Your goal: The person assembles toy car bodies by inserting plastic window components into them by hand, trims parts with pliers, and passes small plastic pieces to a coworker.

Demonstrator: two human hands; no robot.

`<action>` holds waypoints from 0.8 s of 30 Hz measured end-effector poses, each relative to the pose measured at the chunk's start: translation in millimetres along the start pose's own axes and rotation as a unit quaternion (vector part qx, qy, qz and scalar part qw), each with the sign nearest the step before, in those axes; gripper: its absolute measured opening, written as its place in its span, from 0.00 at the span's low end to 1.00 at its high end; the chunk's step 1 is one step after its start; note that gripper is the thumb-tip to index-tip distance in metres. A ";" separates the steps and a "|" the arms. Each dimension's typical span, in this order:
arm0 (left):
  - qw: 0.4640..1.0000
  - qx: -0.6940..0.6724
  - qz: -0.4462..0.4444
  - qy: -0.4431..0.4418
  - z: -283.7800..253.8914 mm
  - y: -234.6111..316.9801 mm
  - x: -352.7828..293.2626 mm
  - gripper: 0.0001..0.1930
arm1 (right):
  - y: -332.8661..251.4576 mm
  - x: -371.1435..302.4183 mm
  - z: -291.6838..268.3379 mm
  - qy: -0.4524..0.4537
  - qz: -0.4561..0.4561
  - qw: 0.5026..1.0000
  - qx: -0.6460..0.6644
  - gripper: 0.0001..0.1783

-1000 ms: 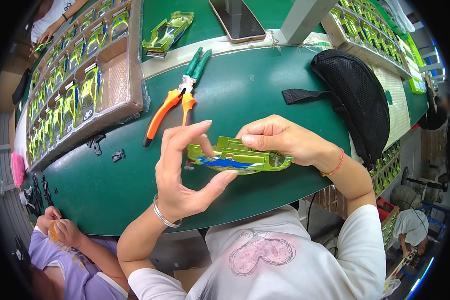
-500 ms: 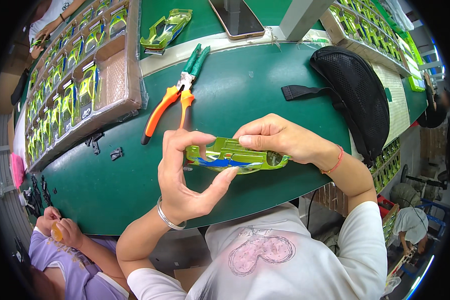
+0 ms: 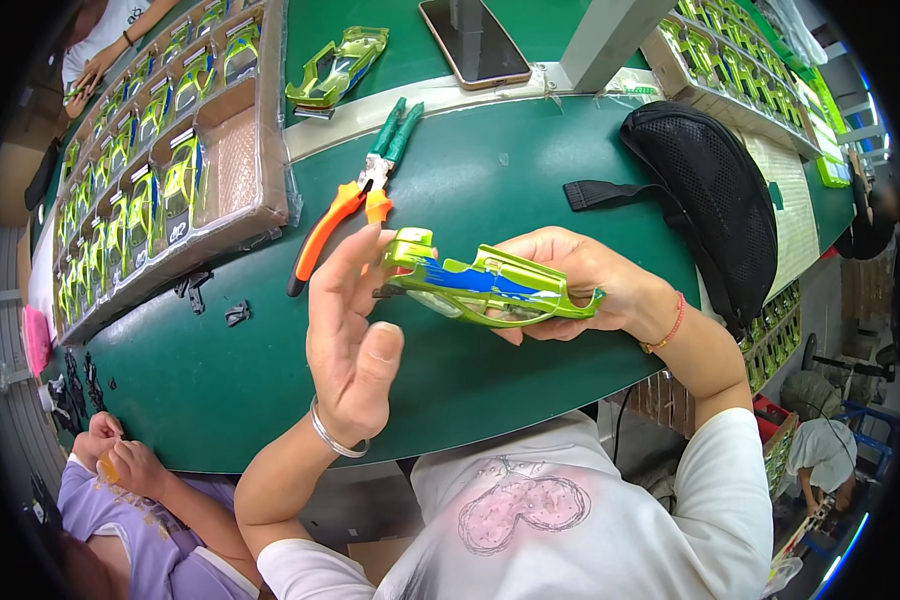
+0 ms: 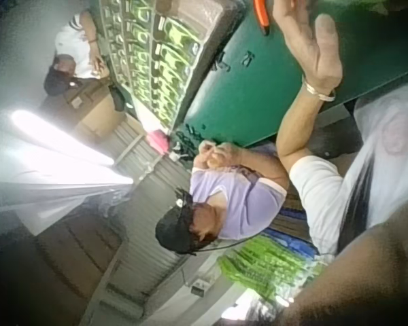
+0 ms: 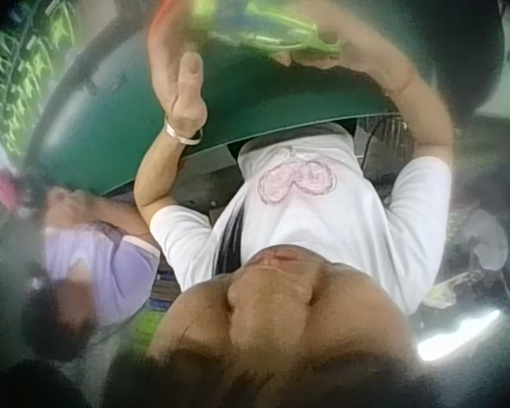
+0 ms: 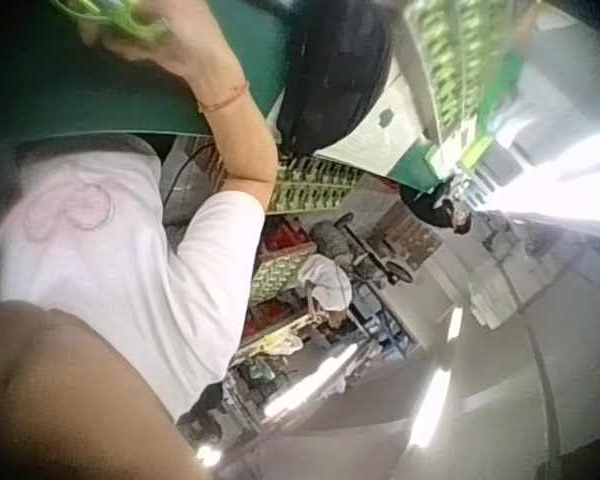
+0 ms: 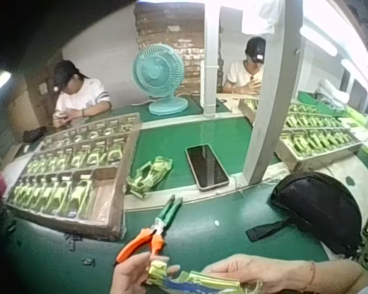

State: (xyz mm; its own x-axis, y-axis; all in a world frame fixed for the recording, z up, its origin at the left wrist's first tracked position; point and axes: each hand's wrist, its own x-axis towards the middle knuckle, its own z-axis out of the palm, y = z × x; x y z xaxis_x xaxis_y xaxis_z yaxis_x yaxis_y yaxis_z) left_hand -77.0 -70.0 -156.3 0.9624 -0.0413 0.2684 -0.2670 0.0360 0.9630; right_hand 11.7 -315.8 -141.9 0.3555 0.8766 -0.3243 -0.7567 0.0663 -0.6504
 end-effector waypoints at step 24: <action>0.934 0.342 0.048 -0.089 -53.5 40.6 -14.0 0.03 | -5.8 1.3 1.5 0.192 -0.185 0.845 -0.464 0.11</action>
State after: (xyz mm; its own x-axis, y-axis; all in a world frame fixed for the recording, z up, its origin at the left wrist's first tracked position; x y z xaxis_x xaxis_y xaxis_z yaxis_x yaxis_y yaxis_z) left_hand -98.6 -14.5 -122.2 0.9249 -0.2388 0.2960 -0.3802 -0.5963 0.7070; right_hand 15.7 -314.3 -137.6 0.7599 0.6470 -0.0628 0.1390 -0.2561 -0.9566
